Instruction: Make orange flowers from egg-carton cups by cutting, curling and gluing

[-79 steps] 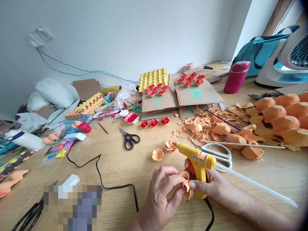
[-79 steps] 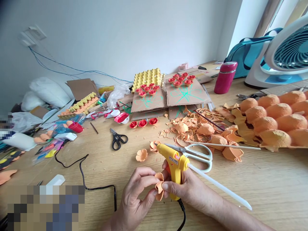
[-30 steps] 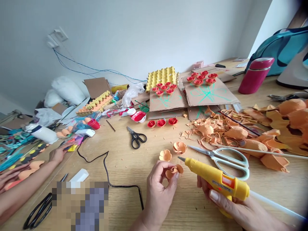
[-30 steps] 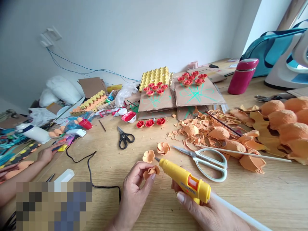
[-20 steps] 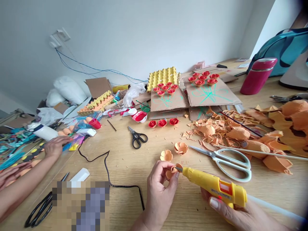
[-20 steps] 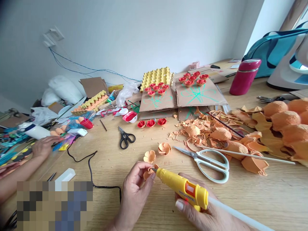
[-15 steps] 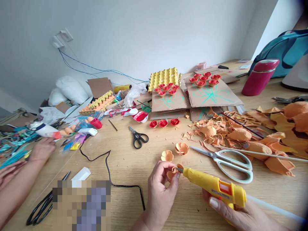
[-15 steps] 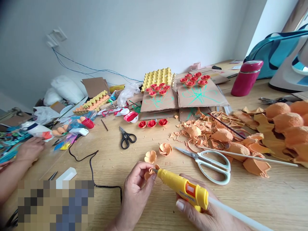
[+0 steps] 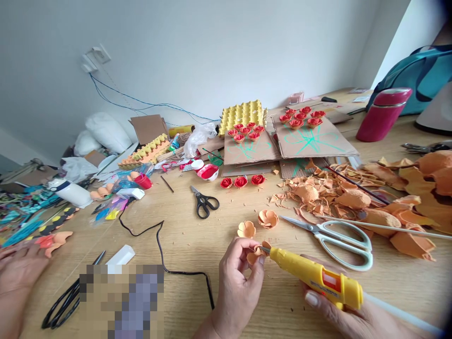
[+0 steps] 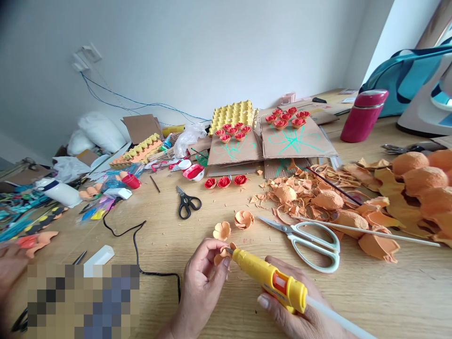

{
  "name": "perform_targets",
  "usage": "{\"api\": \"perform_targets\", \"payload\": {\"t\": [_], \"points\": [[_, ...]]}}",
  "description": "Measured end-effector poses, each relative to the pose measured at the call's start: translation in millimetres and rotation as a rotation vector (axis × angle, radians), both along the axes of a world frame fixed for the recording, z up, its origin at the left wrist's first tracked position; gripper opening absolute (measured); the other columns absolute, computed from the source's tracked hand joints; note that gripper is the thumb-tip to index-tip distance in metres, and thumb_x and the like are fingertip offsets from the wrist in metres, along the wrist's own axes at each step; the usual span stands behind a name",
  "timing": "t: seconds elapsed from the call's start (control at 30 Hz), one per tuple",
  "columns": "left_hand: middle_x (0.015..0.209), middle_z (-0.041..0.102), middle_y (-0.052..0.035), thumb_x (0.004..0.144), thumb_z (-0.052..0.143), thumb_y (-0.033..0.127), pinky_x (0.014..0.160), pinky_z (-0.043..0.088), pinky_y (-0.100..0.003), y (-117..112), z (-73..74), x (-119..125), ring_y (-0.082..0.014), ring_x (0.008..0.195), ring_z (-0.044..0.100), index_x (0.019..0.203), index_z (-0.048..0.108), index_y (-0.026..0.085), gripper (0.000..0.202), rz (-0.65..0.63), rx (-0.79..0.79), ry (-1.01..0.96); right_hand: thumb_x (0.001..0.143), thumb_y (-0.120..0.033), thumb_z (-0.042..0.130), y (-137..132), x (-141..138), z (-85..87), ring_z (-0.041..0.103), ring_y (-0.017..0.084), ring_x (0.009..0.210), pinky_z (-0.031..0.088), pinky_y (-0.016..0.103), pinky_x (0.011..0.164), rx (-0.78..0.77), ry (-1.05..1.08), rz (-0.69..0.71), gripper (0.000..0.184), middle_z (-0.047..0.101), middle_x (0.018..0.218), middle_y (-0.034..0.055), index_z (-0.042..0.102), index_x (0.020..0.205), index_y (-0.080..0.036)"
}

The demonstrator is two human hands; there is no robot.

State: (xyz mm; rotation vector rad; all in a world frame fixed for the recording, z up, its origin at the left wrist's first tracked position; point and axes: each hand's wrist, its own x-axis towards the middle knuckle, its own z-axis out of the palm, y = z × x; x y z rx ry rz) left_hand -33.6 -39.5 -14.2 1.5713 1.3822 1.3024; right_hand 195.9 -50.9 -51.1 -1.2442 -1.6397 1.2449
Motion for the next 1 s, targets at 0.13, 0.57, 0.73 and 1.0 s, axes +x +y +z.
{"api": "perform_targets", "payload": {"t": [0.13, 0.57, 0.73, 1.0], "points": [[0.085, 0.068, -0.0034, 0.090, 0.057, 0.015, 0.062, 0.053, -0.022, 0, -2.1, 0, -0.0152, 0.074, 0.065, 0.098, 0.062, 0.020, 0.010, 0.009, 0.012, 0.031, 0.077, -0.062, 0.074, 0, -1, 3.5, 0.069, 0.040, 0.112, 0.063, 0.043, 0.089, 0.005, -0.014, -0.018, 0.048, 0.079, 0.108, 0.0121, 0.079, 0.110, -0.028], [0.089, 0.069, -0.0049, 0.090, 0.056, 0.010, 0.062, 0.055, -0.021, 0, 0.3, -1, -0.0167, 0.080, 0.069, 0.100, 0.063, 0.020, 0.016, 0.016, 0.081, 0.094, 0.081, -0.062, 0.068, 7, -12, 31.6, 0.067, 0.031, 0.078, 0.060, 0.041, 0.076, 0.009, 0.042, 0.082, 0.032, 0.069, 0.079, 0.0082, 0.073, 0.079, -0.030], [0.091, 0.071, -0.0053, 0.091, 0.057, 0.011, 0.063, 0.055, -0.022, 0, -1.5, 0, -0.0166, 0.079, 0.068, 0.099, 0.062, 0.021, 0.014, 0.004, 0.063, 0.088, 0.078, -0.073, 0.063, 8, -16, 42.3, 0.059, 0.026, 0.065, 0.056, 0.039, 0.066, 0.035, 0.104, 0.111, 0.043, 0.062, 0.071, 0.0066, 0.068, 0.069, -0.031], [0.090, 0.069, -0.0048, 0.091, 0.056, 0.011, 0.061, 0.055, -0.022, 0, -0.8, -1, -0.0170, 0.080, 0.069, 0.100, 0.062, 0.021, 0.015, 0.012, 0.082, 0.081, 0.076, -0.071, 0.067, 9, -17, 42.9, 0.059, 0.027, 0.066, 0.056, 0.041, 0.067, -0.006, 0.129, 0.118, 0.040, 0.062, 0.072, 0.0067, 0.068, 0.069, -0.031]]}}
